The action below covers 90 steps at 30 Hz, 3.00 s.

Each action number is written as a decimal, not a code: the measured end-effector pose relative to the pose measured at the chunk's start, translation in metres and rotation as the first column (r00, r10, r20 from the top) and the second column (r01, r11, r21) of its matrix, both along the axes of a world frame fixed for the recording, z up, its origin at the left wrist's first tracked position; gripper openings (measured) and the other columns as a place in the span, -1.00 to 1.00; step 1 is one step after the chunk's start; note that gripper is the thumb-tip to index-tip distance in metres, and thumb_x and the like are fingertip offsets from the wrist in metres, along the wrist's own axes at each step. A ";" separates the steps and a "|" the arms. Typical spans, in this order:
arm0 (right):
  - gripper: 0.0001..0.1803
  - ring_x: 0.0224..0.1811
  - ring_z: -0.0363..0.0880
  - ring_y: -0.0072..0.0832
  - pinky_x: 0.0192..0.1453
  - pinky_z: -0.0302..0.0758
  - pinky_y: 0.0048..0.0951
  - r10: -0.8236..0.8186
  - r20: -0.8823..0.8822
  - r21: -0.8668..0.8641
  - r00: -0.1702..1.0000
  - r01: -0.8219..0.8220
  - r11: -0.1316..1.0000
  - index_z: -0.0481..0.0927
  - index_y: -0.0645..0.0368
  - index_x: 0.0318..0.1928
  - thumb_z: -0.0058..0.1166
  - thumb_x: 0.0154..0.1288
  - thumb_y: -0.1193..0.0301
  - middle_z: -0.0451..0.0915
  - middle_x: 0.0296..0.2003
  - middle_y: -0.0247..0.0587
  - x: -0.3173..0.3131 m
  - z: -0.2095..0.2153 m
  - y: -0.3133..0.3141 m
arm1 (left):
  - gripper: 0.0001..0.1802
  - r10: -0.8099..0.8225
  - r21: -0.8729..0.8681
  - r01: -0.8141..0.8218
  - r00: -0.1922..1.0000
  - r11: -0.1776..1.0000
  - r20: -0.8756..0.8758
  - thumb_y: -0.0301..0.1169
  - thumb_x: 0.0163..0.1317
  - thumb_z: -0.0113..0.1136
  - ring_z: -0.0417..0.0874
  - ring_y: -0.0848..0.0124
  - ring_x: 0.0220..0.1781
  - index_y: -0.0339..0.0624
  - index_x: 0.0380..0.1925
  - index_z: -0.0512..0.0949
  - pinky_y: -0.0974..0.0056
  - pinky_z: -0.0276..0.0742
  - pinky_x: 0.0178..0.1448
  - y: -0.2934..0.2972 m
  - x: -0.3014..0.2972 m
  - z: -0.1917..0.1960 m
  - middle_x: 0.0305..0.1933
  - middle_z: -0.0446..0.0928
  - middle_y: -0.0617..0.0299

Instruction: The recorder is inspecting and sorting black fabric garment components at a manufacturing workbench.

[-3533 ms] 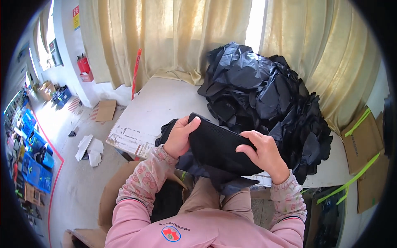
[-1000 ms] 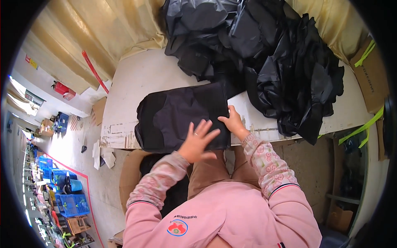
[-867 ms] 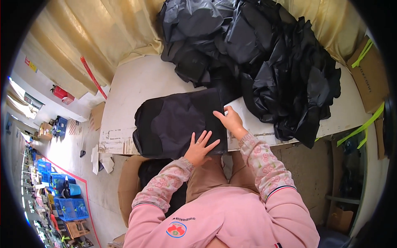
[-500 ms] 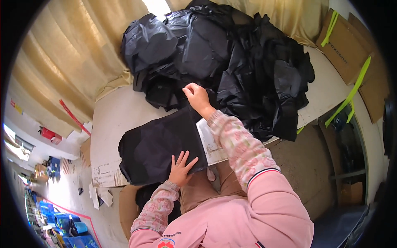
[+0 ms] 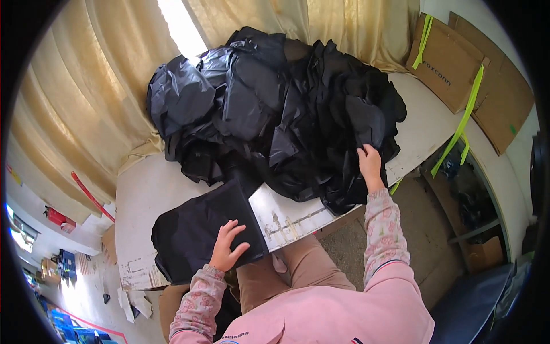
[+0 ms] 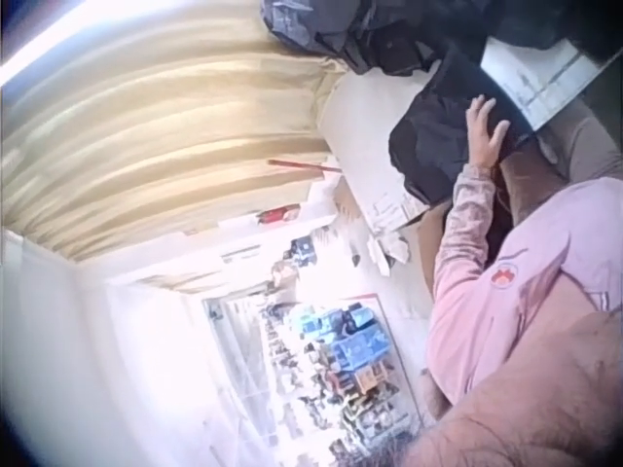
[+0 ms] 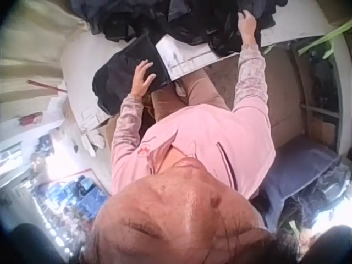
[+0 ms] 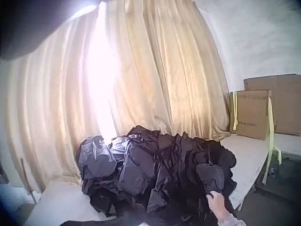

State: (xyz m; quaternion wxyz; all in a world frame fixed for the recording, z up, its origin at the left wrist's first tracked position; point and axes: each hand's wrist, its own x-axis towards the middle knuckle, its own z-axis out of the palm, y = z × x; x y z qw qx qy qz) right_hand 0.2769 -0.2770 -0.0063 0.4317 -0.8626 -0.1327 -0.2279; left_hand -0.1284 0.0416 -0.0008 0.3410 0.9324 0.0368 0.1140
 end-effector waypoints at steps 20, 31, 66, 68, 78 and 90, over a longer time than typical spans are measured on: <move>-0.95 -0.44 0.49 -0.55 -0.32 0.43 -0.54 0.485 0.414 0.309 0.770 -0.620 0.721 0.54 0.29 -0.35 0.15 0.22 0.58 0.54 -0.46 -0.25 -0.203 0.162 0.065 | -0.75 0.093 -0.109 -0.036 0.802 0.993 0.590 -0.54 -0.01 0.26 0.58 0.28 -0.03 -0.19 -0.26 0.63 0.31 0.44 0.10 0.018 0.046 0.173 -0.11 0.58 0.17; -0.73 -0.21 0.64 -0.32 -0.09 0.50 -0.45 0.805 0.102 0.279 0.585 -0.793 0.541 0.57 0.34 -0.14 -0.05 0.13 0.68 0.63 -0.31 0.00 -0.211 0.163 0.142 | -0.16 0.277 -0.470 0.028 0.776 0.882 0.567 -0.15 0.03 0.43 0.39 0.19 0.25 -0.06 0.29 0.26 0.16 0.25 0.31 -0.015 0.019 0.154 0.22 0.36 0.08; -0.58 -0.06 0.60 -0.14 0.10 0.49 -0.34 0.897 -0.189 -0.667 0.399 -0.723 0.181 0.56 0.20 -0.08 0.36 0.00 0.45 0.60 -0.12 -0.04 -0.196 0.120 0.137 | -0.16 -0.308 -0.988 0.153 0.939 -0.017 0.150 -0.47 -0.17 0.56 0.55 0.30 0.14 -0.34 0.19 0.38 0.22 0.43 0.26 -0.041 -0.028 0.091 0.10 0.55 0.14; -0.48 -0.06 0.59 -0.07 0.08 0.50 -0.35 0.727 -0.542 -0.579 0.422 -0.814 0.041 0.56 0.19 -0.01 0.39 -0.04 0.39 0.61 -0.10 -0.01 -0.181 0.126 0.125 | -0.54 -0.050 -0.988 0.147 0.988 -0.041 0.149 -0.41 0.02 0.35 0.66 0.22 -0.05 -0.33 -0.03 0.54 0.18 0.56 0.13 -0.034 -0.028 0.097 -0.06 0.62 0.07; -0.62 -0.23 0.56 -0.13 -0.11 0.53 -0.29 0.889 0.150 -0.117 0.433 -0.885 0.451 0.55 0.18 -0.04 0.29 0.10 0.44 0.53 -0.30 -0.11 -0.278 0.174 0.132 | -0.52 0.259 -0.985 0.174 0.952 -0.018 0.163 -0.17 0.36 0.13 0.56 0.48 -0.02 -0.20 0.15 0.37 0.35 0.52 0.08 -0.052 0.002 0.128 0.01 0.52 0.25; -0.80 -0.42 0.58 -0.15 -0.38 0.48 -0.33 0.944 0.033 -0.297 0.329 -0.899 0.324 0.57 0.20 -0.26 0.24 0.18 0.36 0.55 -0.38 -0.11 -0.242 0.199 0.113 | -0.83 0.348 -0.979 0.085 0.926 0.184 0.145 -0.37 0.37 0.09 0.63 0.57 -0.31 -0.23 -0.22 0.59 0.45 0.55 -0.21 0.003 -0.022 0.139 -0.27 0.63 0.30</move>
